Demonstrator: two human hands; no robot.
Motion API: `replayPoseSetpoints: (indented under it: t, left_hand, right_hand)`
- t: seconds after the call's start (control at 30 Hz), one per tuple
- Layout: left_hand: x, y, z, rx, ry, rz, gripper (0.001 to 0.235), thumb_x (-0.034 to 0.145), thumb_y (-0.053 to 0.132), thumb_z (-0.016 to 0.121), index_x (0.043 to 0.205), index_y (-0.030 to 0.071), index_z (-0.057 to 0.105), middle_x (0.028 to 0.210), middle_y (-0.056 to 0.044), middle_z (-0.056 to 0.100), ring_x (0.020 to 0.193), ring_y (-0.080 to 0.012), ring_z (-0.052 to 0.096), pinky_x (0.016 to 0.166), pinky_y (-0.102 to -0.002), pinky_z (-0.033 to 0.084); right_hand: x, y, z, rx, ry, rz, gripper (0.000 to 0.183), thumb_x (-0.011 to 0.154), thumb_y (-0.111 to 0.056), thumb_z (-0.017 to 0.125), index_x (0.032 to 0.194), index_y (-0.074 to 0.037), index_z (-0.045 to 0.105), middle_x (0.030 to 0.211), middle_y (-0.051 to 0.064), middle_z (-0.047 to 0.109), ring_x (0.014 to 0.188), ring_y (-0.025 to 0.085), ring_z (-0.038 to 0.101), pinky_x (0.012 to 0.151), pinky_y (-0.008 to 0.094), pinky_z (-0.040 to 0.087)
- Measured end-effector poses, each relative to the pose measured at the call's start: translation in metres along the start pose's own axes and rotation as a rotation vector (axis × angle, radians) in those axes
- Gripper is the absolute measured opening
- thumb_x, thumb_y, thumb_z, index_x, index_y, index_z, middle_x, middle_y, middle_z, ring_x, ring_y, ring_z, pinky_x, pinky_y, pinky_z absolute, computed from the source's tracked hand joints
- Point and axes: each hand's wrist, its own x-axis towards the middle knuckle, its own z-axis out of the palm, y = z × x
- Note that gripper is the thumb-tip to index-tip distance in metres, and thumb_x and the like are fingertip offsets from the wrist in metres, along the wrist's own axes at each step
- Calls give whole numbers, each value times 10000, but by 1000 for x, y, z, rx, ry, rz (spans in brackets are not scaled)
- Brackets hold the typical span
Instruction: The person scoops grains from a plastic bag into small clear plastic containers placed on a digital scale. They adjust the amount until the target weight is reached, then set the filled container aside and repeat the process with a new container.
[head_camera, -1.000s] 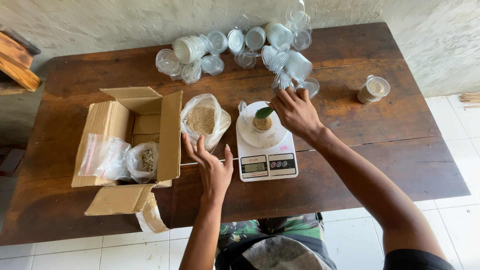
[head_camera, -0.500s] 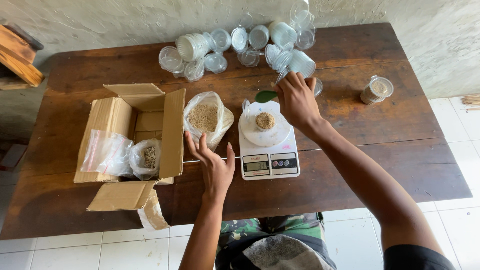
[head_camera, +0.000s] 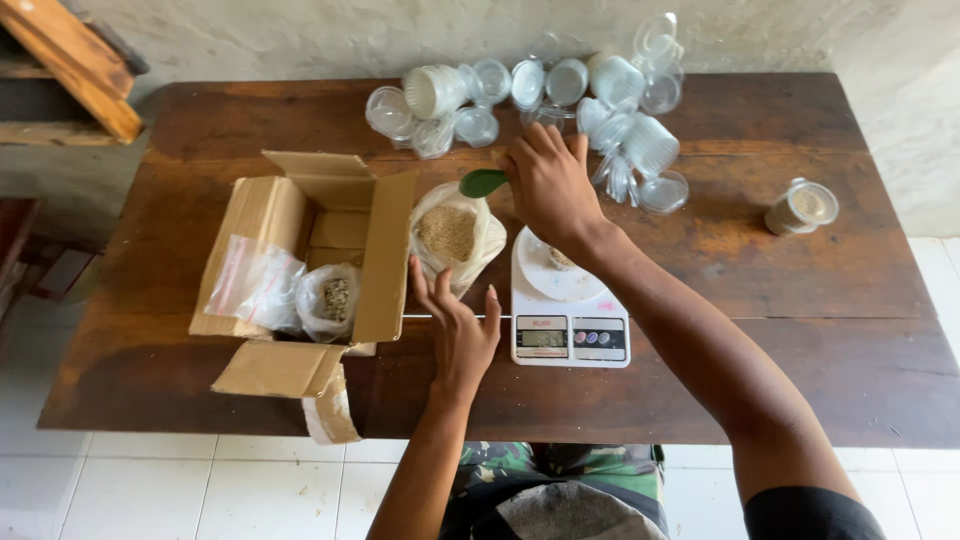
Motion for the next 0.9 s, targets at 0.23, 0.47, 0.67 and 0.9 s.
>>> replayPoseSetpoints:
  t: [0.23, 0.47, 0.67, 0.9]
  left_hand:
    - [-1, -6, 1, 2, 14, -10, 605, 861, 145, 695, 1310, 31, 305, 1592, -328, 39, 1409, -587, 319, 1000, -645, 506]
    - [-8, -15, 7, 31, 23, -26, 581, 860, 165, 701, 1273, 30, 316, 1580, -339, 76, 1373, -588, 368, 1017, -626, 498]
    - [-13, -23, 12, 39, 23, -40, 559, 855, 163, 701, 1252, 31, 330, 1570, -343, 124, 1347, -573, 415, 1002, -618, 516]
    - [-14, -26, 14, 48, 25, -24, 534, 871, 175, 690, 1239, 26, 333, 1570, -344, 133, 1371, -564, 397, 1018, -597, 507]
  right_hand:
    - [15, -58, 11, -433, -92, -220, 152, 975, -216, 639, 844, -175, 705, 913, -11, 569, 872, 179, 526, 778, 364, 323]
    - [5, -68, 72, -427, 132, -409, 84, 756, -77, 630, 684, -115, 609, 823, 83, 503, 809, 264, 483, 754, 390, 357]
    - [0, -75, 68, -407, 135, -437, 114, 728, -47, 633, 648, -126, 619, 769, 44, 483, 763, 228, 479, 750, 370, 364]
    - [-8, -59, 81, -354, 126, -394, 123, 724, -103, 629, 637, -161, 565, 762, 28, 458, 735, 226, 465, 739, 387, 338]
